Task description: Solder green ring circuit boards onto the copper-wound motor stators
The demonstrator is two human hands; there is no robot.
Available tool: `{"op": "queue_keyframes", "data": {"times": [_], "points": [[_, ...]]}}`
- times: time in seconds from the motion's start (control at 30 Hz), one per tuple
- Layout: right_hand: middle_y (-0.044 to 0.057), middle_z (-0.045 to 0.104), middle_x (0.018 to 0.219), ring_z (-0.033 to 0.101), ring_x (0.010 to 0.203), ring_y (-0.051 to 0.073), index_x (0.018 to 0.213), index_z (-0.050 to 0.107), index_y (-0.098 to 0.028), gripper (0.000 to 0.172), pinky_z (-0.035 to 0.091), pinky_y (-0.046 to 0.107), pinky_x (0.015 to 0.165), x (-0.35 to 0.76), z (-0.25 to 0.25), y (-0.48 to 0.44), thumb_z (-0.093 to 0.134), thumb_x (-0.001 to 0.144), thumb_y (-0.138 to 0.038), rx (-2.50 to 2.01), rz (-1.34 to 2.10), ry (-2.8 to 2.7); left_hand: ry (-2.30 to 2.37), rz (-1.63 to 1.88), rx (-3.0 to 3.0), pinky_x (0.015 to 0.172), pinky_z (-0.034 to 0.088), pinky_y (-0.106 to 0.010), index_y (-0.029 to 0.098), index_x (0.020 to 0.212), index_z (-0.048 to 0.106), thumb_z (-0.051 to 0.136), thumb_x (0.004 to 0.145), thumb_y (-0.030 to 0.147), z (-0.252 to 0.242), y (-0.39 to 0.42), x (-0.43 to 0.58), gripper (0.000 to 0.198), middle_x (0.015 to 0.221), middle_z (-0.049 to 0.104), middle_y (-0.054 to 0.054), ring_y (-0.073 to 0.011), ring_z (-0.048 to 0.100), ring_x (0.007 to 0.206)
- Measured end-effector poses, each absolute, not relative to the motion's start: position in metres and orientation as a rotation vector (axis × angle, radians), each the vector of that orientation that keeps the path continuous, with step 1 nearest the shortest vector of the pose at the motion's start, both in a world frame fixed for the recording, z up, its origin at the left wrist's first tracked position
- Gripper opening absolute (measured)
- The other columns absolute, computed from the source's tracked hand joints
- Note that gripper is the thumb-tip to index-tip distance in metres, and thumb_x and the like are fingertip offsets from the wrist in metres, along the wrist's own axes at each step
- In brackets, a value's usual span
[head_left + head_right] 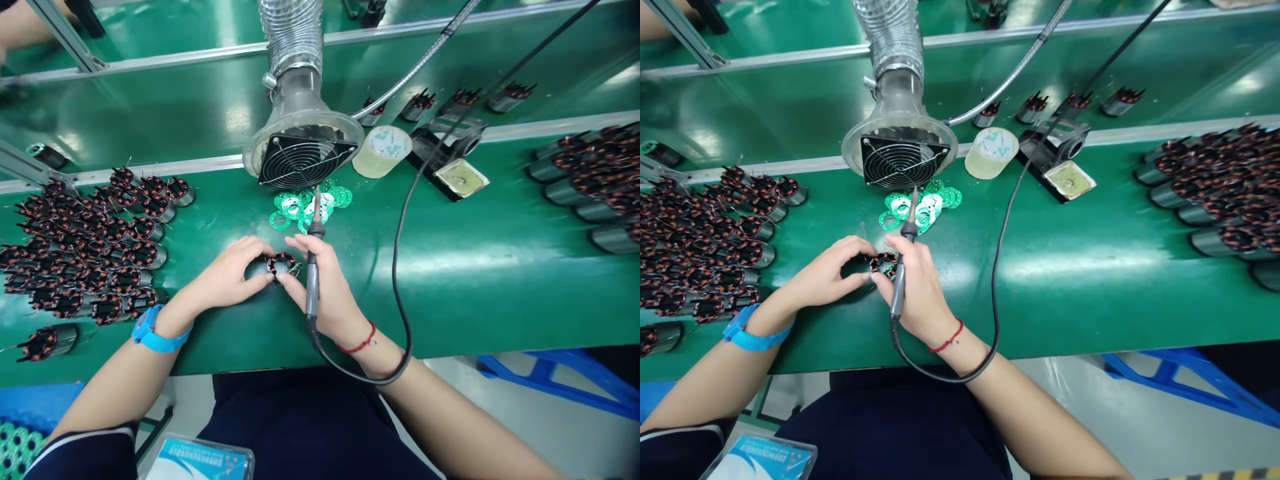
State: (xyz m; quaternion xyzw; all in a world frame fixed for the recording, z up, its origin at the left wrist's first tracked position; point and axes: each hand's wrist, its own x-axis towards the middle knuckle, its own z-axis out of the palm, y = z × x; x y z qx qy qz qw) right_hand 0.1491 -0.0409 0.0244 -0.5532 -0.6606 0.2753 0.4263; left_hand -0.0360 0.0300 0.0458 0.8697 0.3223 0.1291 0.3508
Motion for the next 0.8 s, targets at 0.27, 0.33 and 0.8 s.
{"op": "queue_keyframes", "data": {"times": [0.27,0.33,0.8], "points": [[0.013,0.059,0.131,0.056,0.122,0.032,0.128,0.046,-0.023,0.048,0.046,0.056,0.101,0.157,0.019,-0.048,0.059,0.083,-0.018,-1.576,0.762,-1.819,1.012,0.245,2.457,0.082,0.038,-0.038,0.018,0.087,0.058,0.045,0.091,0.025,0.045,0.032,-0.036,0.016,0.091,0.063,-0.005,-0.0214,0.055,0.088],[0.012,0.059,0.13,0.061,0.114,0.028,0.13,0.042,-0.025,0.049,0.049,0.051,0.099,0.167,0.016,-0.048,0.06,0.084,-0.022,-1.558,0.86,-1.745,1.013,0.221,2.47,0.079,0.037,-0.036,0.018,0.08,0.059,0.045,0.09,0.022,0.044,0.032,-0.035,0.017,0.085,0.062,-0.004,-0.0205,0.054,0.084],[0.01,0.063,0.121,0.06,0.116,0.027,0.134,0.041,-0.028,0.056,0.048,0.049,0.099,0.186,0.033,-0.023,0.065,0.084,-0.03,-1.465,0.819,-1.815,1.099,0.479,1.904,0.069,0.043,-0.028,0.017,0.075,0.059,0.05,0.087,0.032,0.038,0.029,-0.023,0.021,0.078,0.061,-0.001,-0.0147,0.056,0.073]]}}
